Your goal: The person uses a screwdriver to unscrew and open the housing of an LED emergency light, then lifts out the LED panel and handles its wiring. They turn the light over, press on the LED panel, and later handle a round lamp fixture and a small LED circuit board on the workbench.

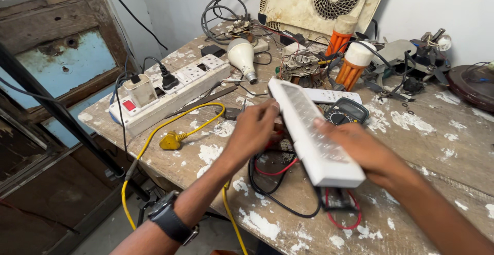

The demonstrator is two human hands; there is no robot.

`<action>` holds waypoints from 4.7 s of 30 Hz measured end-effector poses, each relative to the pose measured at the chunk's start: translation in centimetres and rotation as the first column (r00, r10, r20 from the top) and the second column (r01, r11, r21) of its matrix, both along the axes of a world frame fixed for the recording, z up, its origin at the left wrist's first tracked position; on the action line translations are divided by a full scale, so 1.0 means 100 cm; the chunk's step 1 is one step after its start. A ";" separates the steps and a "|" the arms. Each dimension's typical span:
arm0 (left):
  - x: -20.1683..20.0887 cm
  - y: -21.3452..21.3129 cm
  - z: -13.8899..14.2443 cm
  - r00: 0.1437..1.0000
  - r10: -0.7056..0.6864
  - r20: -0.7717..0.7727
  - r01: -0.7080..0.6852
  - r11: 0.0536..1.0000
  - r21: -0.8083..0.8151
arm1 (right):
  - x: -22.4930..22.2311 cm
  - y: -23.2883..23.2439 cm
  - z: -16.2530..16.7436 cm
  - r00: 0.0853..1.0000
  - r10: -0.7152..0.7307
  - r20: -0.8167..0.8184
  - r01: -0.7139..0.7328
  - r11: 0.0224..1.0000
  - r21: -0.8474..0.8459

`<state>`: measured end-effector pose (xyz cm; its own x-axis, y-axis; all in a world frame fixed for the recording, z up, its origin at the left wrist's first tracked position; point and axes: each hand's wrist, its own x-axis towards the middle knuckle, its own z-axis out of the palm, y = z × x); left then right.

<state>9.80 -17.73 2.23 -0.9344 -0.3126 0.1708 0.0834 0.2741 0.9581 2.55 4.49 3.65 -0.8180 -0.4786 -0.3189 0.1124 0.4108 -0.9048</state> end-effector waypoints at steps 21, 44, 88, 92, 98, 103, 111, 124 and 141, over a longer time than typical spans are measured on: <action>0.059 0.032 0.005 0.883 -0.379 0.278 0.464 0.611 -0.641 | -0.021 0.103 0.032 0.991 0.100 -0.083 -0.080 0.972 0.222; 0.030 0.016 0.000 0.957 -0.264 0.122 0.248 0.960 0.131 | -0.014 0.114 0.017 0.917 0.382 -0.114 -0.294 0.841 0.455; 0.019 0.044 -0.047 0.952 0.075 -0.298 -0.194 0.898 -0.394 | -0.198 0.083 0.101 0.208 -0.226 -0.952 0.407 0.905 -0.126; 0.025 0.047 -0.034 0.978 0.125 -0.169 -0.198 0.822 -0.535 | -0.191 0.084 0.124 0.062 -0.193 -0.979 0.359 0.920 -0.158; 0.028 0.047 -0.015 0.971 0.059 -0.230 -0.217 0.616 -0.758 | -0.134 0.084 0.134 -0.344 -0.034 -0.938 0.264 0.956 -0.131; 0.024 0.053 -0.006 0.944 0.008 -0.329 -0.249 0.671 -0.698 | -0.074 0.066 0.136 -0.496 0.097 -0.863 0.305 0.950 -0.068; 0.031 0.068 0.010 0.902 0.011 -0.431 -0.015 1.000 -0.007 | 0.025 0.036 0.126 -0.625 0.299 -0.721 0.342 0.935 0.092; 0.022 -0.010 0.053 0.924 0.171 -0.342 -0.230 0.963 -0.142 | 0.057 0.061 0.114 -0.619 0.378 -0.689 0.302 0.924 0.235; 0.037 0.009 0.046 0.721 -0.328 -0.611 0.677 0.521 0.520 | 0.007 0.167 0.082 -0.294 0.521 -0.801 0.720 0.672 0.173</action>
<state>13.50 -16.81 6.86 -0.8599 0.0085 0.5103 0.3876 -0.6395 0.6639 3.21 21.14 11.84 -0.3045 -0.5800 0.7555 -0.3055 0.8108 0.4993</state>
